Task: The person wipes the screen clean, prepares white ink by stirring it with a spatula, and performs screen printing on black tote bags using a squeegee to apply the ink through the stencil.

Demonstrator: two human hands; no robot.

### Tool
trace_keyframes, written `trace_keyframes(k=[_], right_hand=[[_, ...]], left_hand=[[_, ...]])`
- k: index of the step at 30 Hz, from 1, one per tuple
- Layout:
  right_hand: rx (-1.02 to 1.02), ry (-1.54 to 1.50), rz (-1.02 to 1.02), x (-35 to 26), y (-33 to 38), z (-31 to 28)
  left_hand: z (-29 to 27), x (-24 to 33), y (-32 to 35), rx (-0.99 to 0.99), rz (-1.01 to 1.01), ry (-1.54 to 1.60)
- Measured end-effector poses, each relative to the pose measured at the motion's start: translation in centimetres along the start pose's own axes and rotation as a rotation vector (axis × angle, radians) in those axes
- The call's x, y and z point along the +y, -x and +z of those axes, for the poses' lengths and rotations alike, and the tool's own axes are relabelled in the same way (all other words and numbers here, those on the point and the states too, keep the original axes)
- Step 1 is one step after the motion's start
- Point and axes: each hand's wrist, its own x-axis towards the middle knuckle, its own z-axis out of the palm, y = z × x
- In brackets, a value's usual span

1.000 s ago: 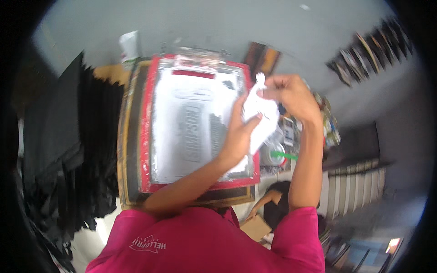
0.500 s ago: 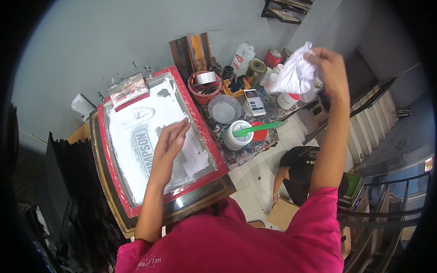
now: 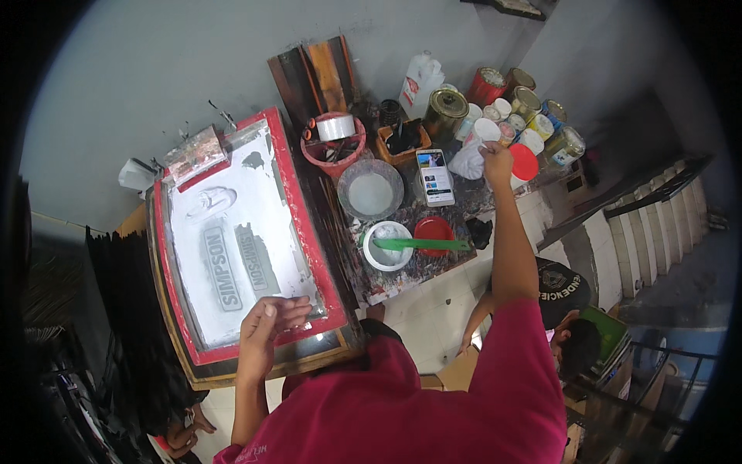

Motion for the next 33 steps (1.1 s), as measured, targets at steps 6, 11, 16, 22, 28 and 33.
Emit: trace_keyframes(k=[6, 11, 16, 22, 28, 33], right_hand=[[0.028, -0.048, -0.073, 2.1, -1.0, 3.7], [0.063, -0.03, -0.121, 1.5, 5.7, -1.8], [-0.286, -0.286, 0.052, -4.2, 24.4, -1.8], [-0.301, -0.497, -0.038, -11.0, 30.7, 5.8], [-0.285, -0.455, -0.032, -12.5, 30.5, 7.3], [-0.334, -0.588, -0.101, -18.3, 29.7, 0.0]], left_hand=[[1.6, -0.6, -0.5, -0.03, -0.028, 0.009], [3.5, -0.8, -2.1, -0.086, -0.038, -0.008], [3.8, -1.7, -2.4, -0.067, -0.039, -0.003], [4.6, -1.4, -2.7, -0.066, -0.053, -0.05], [3.7, -1.5, -1.3, -0.026, -0.029, 0.001], [2.7, -2.0, -0.9, -0.091, 0.138, -0.106]])
